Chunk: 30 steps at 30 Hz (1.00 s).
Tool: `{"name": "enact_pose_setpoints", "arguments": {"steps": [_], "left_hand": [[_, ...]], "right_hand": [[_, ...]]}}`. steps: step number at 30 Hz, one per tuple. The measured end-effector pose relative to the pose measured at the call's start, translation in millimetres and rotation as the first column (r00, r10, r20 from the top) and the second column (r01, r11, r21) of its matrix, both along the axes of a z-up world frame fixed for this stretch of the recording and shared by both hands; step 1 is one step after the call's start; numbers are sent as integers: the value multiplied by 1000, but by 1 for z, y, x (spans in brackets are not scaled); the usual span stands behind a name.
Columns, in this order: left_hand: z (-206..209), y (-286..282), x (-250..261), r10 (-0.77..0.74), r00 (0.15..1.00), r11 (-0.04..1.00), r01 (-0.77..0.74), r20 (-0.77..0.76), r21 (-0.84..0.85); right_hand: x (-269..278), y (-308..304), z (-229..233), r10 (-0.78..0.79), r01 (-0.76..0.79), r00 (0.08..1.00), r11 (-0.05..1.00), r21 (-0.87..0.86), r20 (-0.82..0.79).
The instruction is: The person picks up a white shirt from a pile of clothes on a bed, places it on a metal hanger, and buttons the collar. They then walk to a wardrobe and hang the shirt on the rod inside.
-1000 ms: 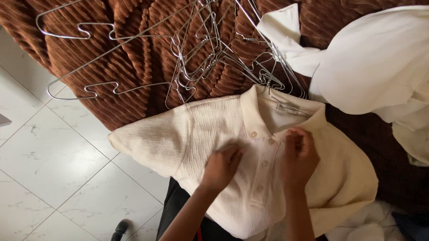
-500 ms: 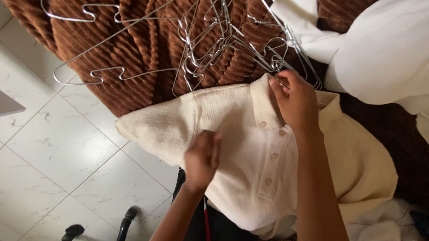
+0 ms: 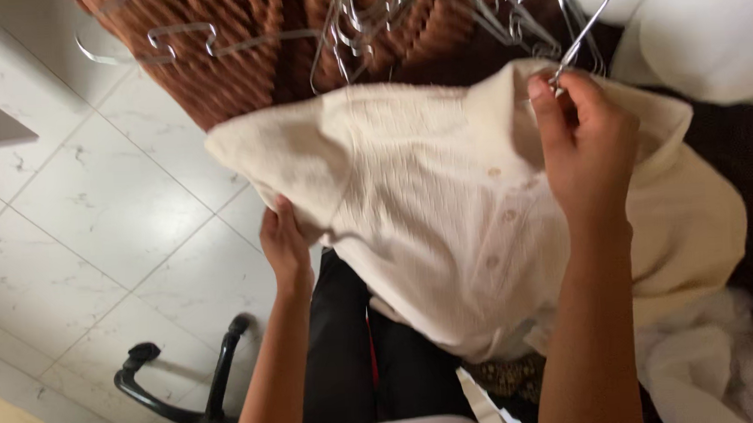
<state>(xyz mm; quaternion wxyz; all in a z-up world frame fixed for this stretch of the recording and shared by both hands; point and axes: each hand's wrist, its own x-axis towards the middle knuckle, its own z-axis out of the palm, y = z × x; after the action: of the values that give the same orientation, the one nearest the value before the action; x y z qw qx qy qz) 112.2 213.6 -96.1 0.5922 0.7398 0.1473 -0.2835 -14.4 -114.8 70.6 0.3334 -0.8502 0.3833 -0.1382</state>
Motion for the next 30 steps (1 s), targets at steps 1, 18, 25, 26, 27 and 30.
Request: {"name": "enact_pose_setpoints", "arguments": {"steps": [1,18,25,26,27,30], "left_hand": [[0,2,1,25,999,999,-24,35,-24],[284,5,-83,-104,685,994,59,721,88],[428,26,-125,-368,405,926,76,837,371],[447,36,-131,-354,371,925,5,858,379],[464,46,-135,-351,334,919,-57,875,391],[511,65,-152,-340,191,886,-262,921,381]], "right_hand": [[-2,3,5,-10,10,1000,1000,16,-11],[-69,130,167,144,-112,968,980,-162,205],[-75,185,269,277,-279,861,959,-59,427],[-74,187,285,311,-327,826,944,-50,469],[-72,194,298,331,-366,793,930,-35,512],[-66,217,333,276,-391,810,912,126,517]]}}
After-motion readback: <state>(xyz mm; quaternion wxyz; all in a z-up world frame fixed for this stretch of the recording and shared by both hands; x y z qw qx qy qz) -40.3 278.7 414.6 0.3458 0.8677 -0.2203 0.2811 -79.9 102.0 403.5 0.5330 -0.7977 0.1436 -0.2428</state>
